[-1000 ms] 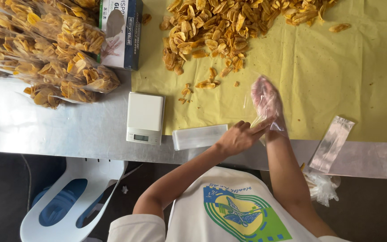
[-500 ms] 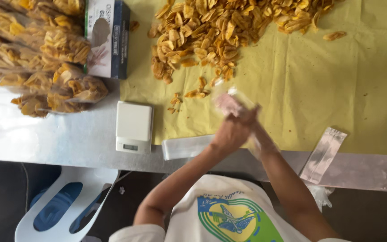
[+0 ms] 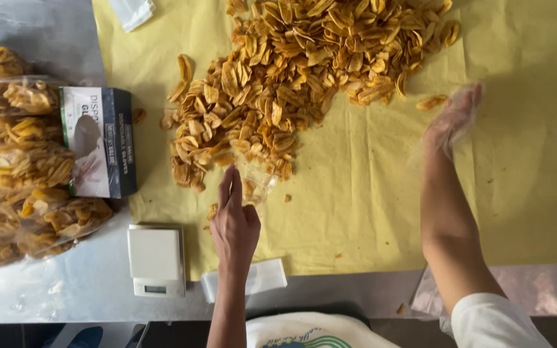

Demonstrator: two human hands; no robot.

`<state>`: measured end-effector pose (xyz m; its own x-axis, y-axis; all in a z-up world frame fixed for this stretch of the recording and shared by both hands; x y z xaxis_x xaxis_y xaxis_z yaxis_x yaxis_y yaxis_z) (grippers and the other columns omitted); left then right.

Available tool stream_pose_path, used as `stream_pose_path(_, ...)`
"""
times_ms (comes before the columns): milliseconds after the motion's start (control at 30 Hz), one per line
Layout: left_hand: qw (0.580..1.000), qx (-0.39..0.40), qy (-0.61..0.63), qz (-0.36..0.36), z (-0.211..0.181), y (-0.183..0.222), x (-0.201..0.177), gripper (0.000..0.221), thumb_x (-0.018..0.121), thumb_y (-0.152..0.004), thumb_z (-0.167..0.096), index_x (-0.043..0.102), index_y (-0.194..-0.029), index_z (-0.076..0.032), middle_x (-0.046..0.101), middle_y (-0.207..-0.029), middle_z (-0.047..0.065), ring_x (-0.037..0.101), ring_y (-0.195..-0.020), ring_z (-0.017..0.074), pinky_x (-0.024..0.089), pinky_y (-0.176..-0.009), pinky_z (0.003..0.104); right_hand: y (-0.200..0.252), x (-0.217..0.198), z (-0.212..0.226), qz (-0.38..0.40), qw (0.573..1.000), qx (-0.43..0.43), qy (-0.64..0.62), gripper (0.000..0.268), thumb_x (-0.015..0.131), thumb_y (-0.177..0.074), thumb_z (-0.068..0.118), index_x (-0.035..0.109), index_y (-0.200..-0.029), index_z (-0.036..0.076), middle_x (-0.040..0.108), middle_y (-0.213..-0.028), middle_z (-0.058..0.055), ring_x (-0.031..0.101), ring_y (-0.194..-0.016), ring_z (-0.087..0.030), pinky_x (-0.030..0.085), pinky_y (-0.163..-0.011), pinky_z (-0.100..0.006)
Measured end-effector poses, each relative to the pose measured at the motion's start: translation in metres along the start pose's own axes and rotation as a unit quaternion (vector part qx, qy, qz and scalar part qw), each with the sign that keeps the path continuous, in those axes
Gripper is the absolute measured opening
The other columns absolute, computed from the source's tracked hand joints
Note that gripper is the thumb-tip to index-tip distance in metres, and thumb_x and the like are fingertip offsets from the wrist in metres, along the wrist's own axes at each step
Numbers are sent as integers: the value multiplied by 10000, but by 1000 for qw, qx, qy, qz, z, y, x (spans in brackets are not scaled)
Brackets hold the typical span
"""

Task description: The person scoops dried banana chips from a large pile on a yellow sheet, places them into clear plastic bags, weighs each bag on a digital scale, and sets the filled bags aside. The process is repeated continuously throughout the clip.

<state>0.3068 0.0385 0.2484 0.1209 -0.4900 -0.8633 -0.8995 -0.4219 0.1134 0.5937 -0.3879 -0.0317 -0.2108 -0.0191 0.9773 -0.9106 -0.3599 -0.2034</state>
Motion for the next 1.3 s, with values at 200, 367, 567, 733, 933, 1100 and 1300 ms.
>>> stream_pose_path(200,1000,-10,16,10,3,-10,19,675,564,-778,96,540,-1439,-40,552,-1509,67,700,-621,200,538,-503,320,-81,-27,58,-325,794,-183,480,728,416,-1095,576,314,-1606,68,311,-1647,-201,314,-1485,-372,213,-1203,-584)
stream_pose_path(367,999,-10,25,17,3,-14,23,651,584,-778,87,560,-1417,-34,564,-1472,99,701,-655,199,550,-523,315,-132,-27,38,-376,645,-73,661,754,469,-1050,595,305,-1600,105,283,-1665,-167,254,-1516,-349,164,-1216,-586)
stream_pose_path(567,999,0,46,19,-3,-16,20,616,569,-788,108,585,-1390,-19,574,-1446,133,721,-710,227,579,-539,329,-127,-41,-35,-328,632,103,695,794,533,-997,617,293,-1593,149,250,-1687,-127,181,-1554,-322,104,-1231,-588)
stream_pose_path(733,997,39,22,-58,-3,-8,6,562,610,-867,57,571,-1420,-35,565,-1475,96,742,-883,269,607,-699,343,-97,-18,-98,-275,740,28,613,792,552,-946,613,335,-1576,186,299,-1681,-121,244,-1549,-334,183,-1222,-617)
stream_pose_path(933,992,-58,106,27,11,-12,21,686,580,-797,77,498,-1470,-27,492,-1546,125,716,-688,269,572,-554,352,-18,-18,-195,-520,812,-25,264,854,678,-868,550,320,-1527,141,398,-1570,-251,427,-1467,-471,447,-1146,-711)
stream_pose_path(1100,991,-44,113,-57,18,-9,17,628,601,-816,60,555,-1431,-59,467,-1539,158,719,-749,249,579,-576,326,-46,44,-242,-210,843,-115,481,707,712,-968,462,472,-1521,93,465,-1455,-222,516,-1286,-423,494,-1075,-605)
stream_pose_path(1300,973,-58,221,-41,22,-10,33,618,632,-836,24,539,-1439,-67,553,-1485,98,712,-689,206,593,-637,314,-71,181,-307,31,998,42,-36,506,636,-1044,397,518,-1405,62,625,-1325,-196,622,-1260,-324,610,-975,-478)
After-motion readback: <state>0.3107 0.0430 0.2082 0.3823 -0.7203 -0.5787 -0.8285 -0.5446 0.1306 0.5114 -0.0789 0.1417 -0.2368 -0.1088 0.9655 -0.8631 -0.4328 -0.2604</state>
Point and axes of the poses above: each hand's wrist, its own y-axis away from the middle knuckle, its own x-axis out of the palm, z = x × y, the point moved 9 cm from there along -y, towards the middle knuckle
